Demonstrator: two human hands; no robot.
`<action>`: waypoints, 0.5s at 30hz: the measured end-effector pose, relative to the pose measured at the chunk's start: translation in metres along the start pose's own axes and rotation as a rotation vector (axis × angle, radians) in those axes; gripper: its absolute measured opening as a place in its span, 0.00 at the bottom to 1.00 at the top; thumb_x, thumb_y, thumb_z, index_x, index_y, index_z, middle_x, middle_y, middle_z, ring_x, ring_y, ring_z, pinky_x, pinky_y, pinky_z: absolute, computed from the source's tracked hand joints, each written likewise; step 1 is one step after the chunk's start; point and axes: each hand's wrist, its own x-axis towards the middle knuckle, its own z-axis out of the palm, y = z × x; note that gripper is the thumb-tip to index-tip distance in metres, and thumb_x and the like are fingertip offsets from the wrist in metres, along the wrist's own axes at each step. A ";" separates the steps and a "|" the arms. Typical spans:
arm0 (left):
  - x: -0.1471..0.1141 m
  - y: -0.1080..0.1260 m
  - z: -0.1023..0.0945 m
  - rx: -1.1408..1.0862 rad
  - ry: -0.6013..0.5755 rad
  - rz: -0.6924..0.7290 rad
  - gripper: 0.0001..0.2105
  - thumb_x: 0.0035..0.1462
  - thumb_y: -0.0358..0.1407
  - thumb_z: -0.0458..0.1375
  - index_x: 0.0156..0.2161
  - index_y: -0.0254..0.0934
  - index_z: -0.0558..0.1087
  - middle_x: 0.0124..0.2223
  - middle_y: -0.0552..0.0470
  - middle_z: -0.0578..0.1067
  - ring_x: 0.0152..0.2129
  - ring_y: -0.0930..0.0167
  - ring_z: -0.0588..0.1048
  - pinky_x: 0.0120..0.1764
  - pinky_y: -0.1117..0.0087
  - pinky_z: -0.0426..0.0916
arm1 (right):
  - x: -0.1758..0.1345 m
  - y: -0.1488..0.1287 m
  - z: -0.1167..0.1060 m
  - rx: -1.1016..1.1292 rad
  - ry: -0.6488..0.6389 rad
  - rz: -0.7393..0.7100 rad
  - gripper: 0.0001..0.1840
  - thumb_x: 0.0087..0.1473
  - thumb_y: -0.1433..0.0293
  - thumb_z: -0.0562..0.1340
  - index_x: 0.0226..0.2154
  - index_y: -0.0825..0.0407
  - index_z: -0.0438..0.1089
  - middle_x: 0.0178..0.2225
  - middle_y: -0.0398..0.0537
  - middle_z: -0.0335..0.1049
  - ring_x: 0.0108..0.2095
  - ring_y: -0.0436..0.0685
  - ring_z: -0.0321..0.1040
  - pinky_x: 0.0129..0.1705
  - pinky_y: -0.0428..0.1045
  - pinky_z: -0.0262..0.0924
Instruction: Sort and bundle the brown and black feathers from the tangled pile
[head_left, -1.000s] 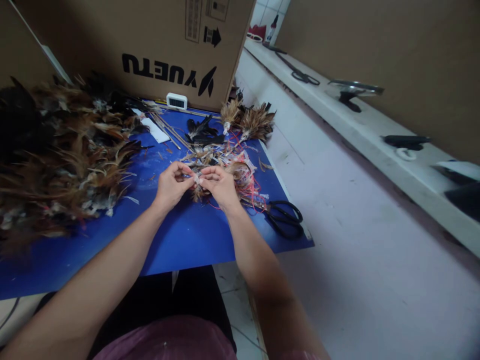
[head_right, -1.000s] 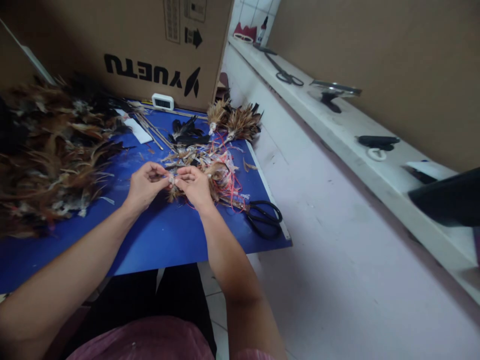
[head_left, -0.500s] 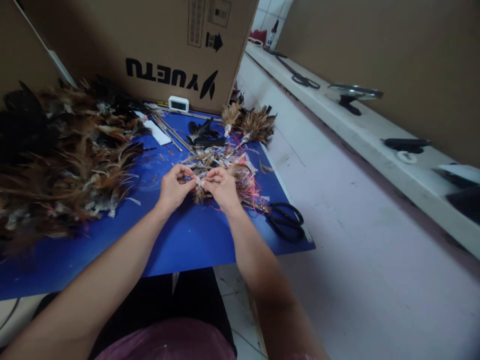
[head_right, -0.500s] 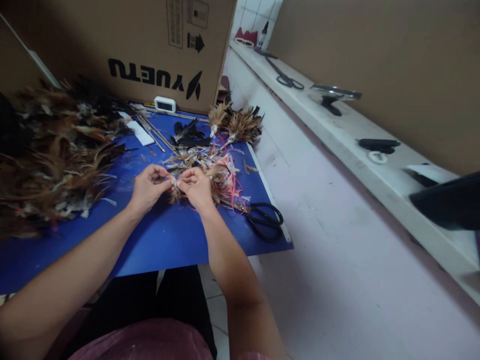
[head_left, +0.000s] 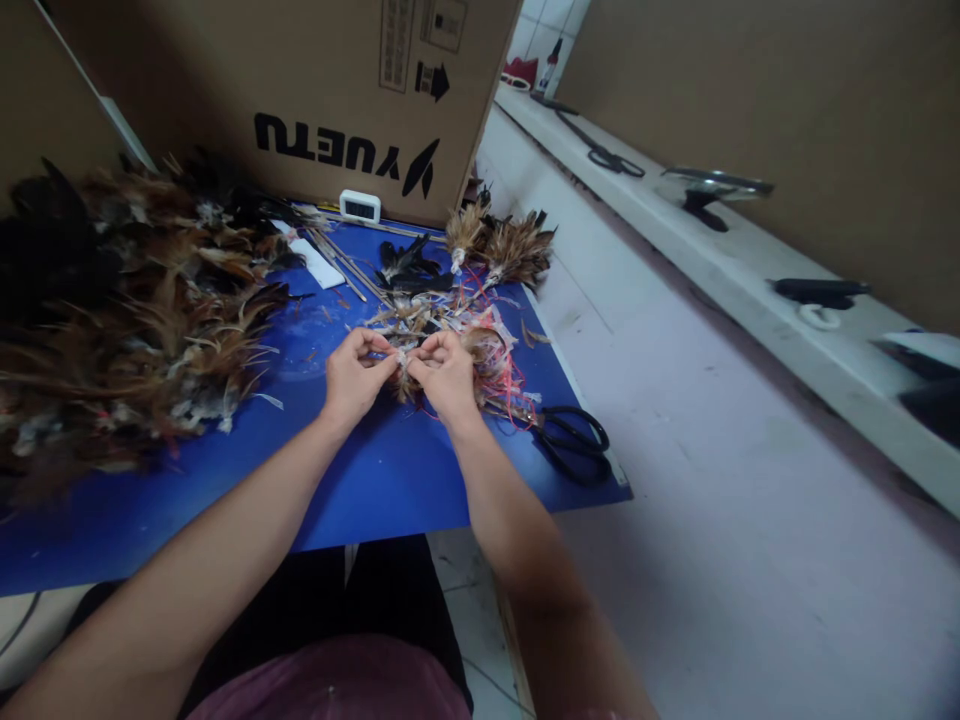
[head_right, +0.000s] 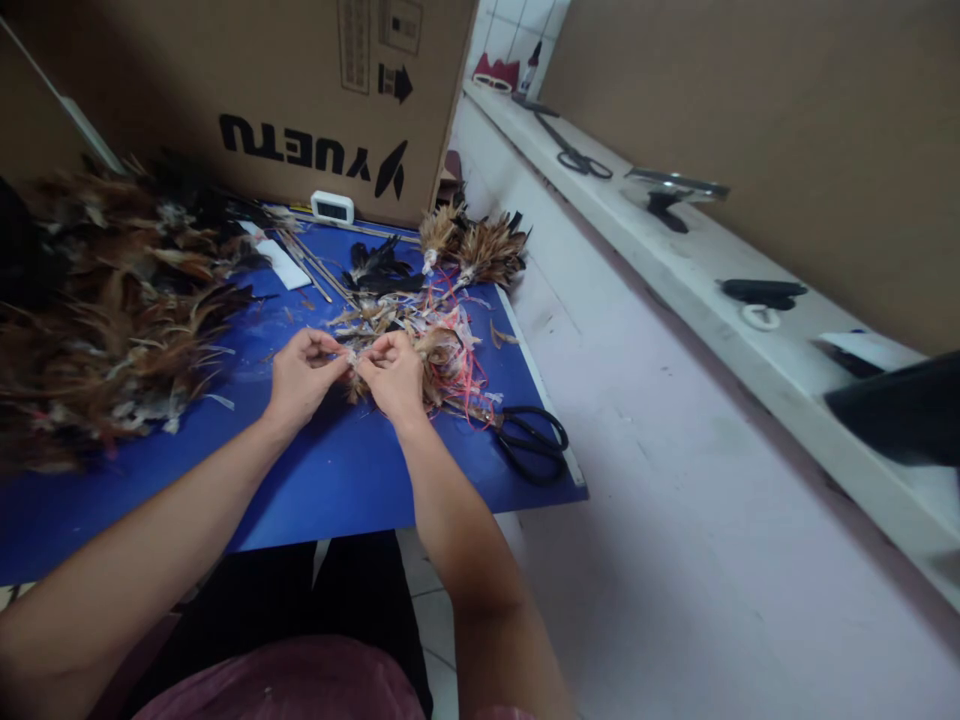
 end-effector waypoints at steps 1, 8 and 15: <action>0.000 -0.001 0.000 -0.023 0.004 -0.009 0.12 0.43 0.32 0.66 0.32 0.37 0.66 0.29 0.55 0.75 0.19 0.74 0.74 0.24 0.72 0.73 | 0.000 0.000 0.000 -0.005 0.007 0.000 0.17 0.36 0.69 0.67 0.28 0.48 0.58 0.23 0.36 0.69 0.25 0.49 0.70 0.33 0.46 0.66; -0.002 0.002 0.004 -0.213 0.063 -0.131 0.15 0.39 0.32 0.68 0.31 0.37 0.66 0.28 0.57 0.74 0.20 0.74 0.74 0.26 0.71 0.74 | -0.001 -0.003 -0.002 -0.042 0.033 -0.014 0.14 0.38 0.72 0.65 0.28 0.48 0.58 0.23 0.36 0.67 0.26 0.49 0.70 0.34 0.46 0.66; -0.002 0.008 0.004 -0.295 0.086 -0.222 0.16 0.38 0.33 0.68 0.31 0.37 0.65 0.26 0.58 0.73 0.21 0.74 0.75 0.27 0.70 0.74 | -0.004 -0.009 -0.002 -0.093 0.060 -0.054 0.13 0.40 0.71 0.64 0.27 0.48 0.58 0.24 0.36 0.66 0.26 0.48 0.69 0.31 0.45 0.65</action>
